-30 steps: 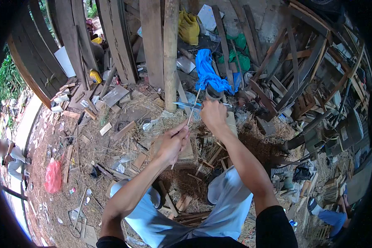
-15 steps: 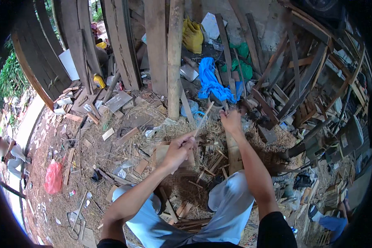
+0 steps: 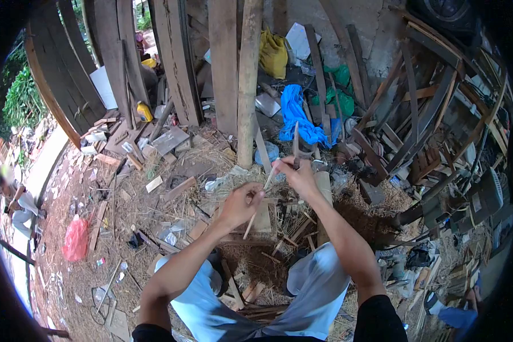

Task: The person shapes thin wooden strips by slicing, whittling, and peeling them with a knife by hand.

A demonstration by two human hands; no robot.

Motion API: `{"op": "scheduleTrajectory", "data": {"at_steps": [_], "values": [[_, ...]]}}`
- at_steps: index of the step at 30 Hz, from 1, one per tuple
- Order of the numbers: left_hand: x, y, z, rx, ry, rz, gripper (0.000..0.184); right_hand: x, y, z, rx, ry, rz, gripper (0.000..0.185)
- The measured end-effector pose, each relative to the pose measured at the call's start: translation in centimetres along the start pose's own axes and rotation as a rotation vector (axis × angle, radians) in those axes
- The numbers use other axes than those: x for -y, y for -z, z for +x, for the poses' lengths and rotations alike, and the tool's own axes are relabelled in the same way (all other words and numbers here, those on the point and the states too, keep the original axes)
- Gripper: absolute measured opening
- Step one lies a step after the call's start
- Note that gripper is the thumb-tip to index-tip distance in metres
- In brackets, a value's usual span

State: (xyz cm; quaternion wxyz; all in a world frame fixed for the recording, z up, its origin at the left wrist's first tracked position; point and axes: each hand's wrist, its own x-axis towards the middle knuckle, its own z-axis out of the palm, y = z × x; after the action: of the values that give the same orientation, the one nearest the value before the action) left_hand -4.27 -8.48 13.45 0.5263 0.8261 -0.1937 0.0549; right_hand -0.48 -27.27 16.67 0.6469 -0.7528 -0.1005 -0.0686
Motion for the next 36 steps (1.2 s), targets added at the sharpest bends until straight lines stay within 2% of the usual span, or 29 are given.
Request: {"op": "scheduleTrajectory", "data": {"at_steps": [3, 4, 8, 10, 13, 16, 20, 22, 26, 29, 31, 34, 36], "values": [[-0.8, 0.2, 1.0, -0.079, -0.071, 0.102, 0.018, -0.4, -2.0, -0.7, 0.059, 0.071, -0.098, 0.023], [-1.2, 0.5, 1.2, -0.06, 0.004, 0.091, 0.02, -1.0, -2.5, -0.6, 0.073, 0.046, -0.128, 0.023], [-0.3, 1.3, 1.4, -0.108, -0.022, 0.081, 0.014, -0.8, -3.3, -1.0, 0.172, 0.006, -0.091, 0.024], [0.0, 2.0, 1.3, -0.09, -0.136, 0.162, 0.011, -0.9, -3.4, -1.0, 0.145, 0.09, -0.101, 0.024], [0.5, 2.5, 1.2, 0.007, -0.166, 0.15, 0.01, -0.4, -3.4, -1.1, 0.12, 0.097, -0.085, 0.024], [0.9, 2.3, 1.2, 0.096, -0.085, 0.137, 0.01, 0.1, -3.3, -1.1, 0.157, 0.114, -0.181, 0.021], [2.0, 1.7, 1.2, 0.082, -0.06, 0.053, 0.013, -1.2, -3.3, -1.0, 0.222, 0.097, -0.17, 0.02], [1.3, 2.0, 1.1, 0.107, -0.064, 0.174, 0.015, -0.7, -3.2, -1.1, 0.234, 0.124, -0.211, 0.02], [1.2, 1.8, 1.2, 0.104, -0.007, 0.153, 0.014, -1.0, -3.2, -1.1, 0.255, 0.091, -0.233, 0.02], [1.2, 1.7, 1.1, 0.052, 0.0, 0.006, 0.01, -1.8, -3.6, -1.2, 0.238, 0.122, -0.157, 0.023], [1.9, 1.9, 1.2, 0.076, 0.03, 0.082, 0.008, -0.3, -3.7, -1.7, 0.246, -0.025, -0.13, 0.028], [2.1, 2.2, 1.2, 0.041, -0.033, 0.09, 0.006, -1.0, -3.7, -1.8, 0.281, -0.134, -0.07, 0.03], [1.8, 2.4, 1.0, 0.036, 0.017, 0.131, 0.007, -1.2, -3.9, -2.2, 0.284, -0.155, -0.113, 0.03]]}}
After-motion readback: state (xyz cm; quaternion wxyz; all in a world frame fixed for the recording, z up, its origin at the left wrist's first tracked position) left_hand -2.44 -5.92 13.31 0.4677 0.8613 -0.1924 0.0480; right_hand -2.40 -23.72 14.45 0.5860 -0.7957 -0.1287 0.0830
